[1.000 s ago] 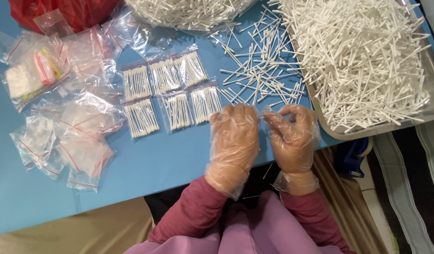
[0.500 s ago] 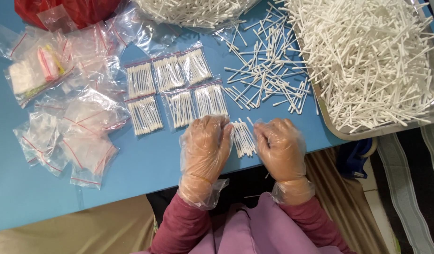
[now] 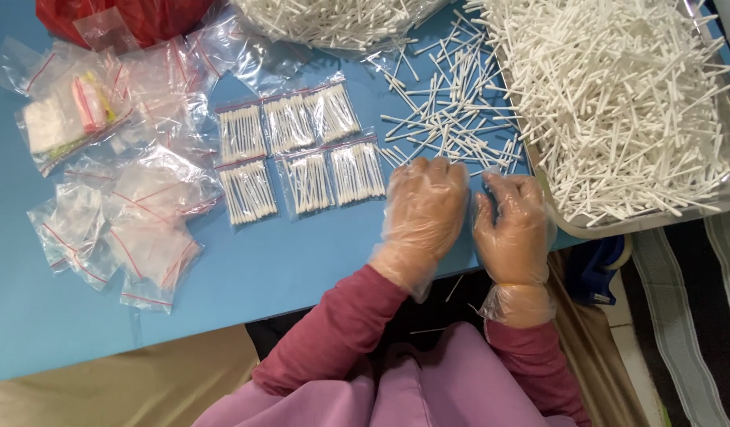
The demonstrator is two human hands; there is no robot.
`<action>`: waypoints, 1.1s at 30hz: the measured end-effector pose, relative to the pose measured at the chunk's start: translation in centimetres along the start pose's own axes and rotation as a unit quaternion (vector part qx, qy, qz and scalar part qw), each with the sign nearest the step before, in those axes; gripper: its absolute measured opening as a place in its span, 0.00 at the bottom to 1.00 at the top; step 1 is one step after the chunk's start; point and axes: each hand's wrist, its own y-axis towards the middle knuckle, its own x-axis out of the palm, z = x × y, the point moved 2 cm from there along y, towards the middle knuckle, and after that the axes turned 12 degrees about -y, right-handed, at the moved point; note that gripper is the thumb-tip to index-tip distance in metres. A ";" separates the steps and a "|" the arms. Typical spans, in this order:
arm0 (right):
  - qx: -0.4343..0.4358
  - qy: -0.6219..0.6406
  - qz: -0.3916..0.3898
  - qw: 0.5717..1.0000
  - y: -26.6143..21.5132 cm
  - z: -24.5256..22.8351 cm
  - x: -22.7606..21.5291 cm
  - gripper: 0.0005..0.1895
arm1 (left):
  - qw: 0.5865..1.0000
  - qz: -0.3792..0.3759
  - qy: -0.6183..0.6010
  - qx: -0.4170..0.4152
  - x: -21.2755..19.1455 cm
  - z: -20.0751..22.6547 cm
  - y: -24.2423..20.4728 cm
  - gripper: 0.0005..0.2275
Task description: The person, wearing gloves, gathers several cotton swabs from a large pile and places them into a small plastic zipper bag.
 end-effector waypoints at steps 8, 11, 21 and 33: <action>0.016 -0.069 -0.031 0.997 0.5 0.1 0.5 0.09 | 0.999 -0.033 -0.006 0.006 2.5 1.0 0.8 0.03; 0.013 -0.050 -0.035 0.998 0.4 0.0 0.3 0.08 | 0.999 -0.036 0.004 0.014 2.3 1.2 0.3 0.01; -0.015 -0.007 -0.015 1.000 0.1 -0.1 0.4 0.13 | 0.988 -0.131 0.070 -0.046 -2.7 1.0 -0.6 0.02; -0.097 0.107 0.052 0.988 0.9 -3.7 -2.7 0.11 | 0.991 -0.054 0.042 0.111 -9.1 -0.4 -0.4 0.06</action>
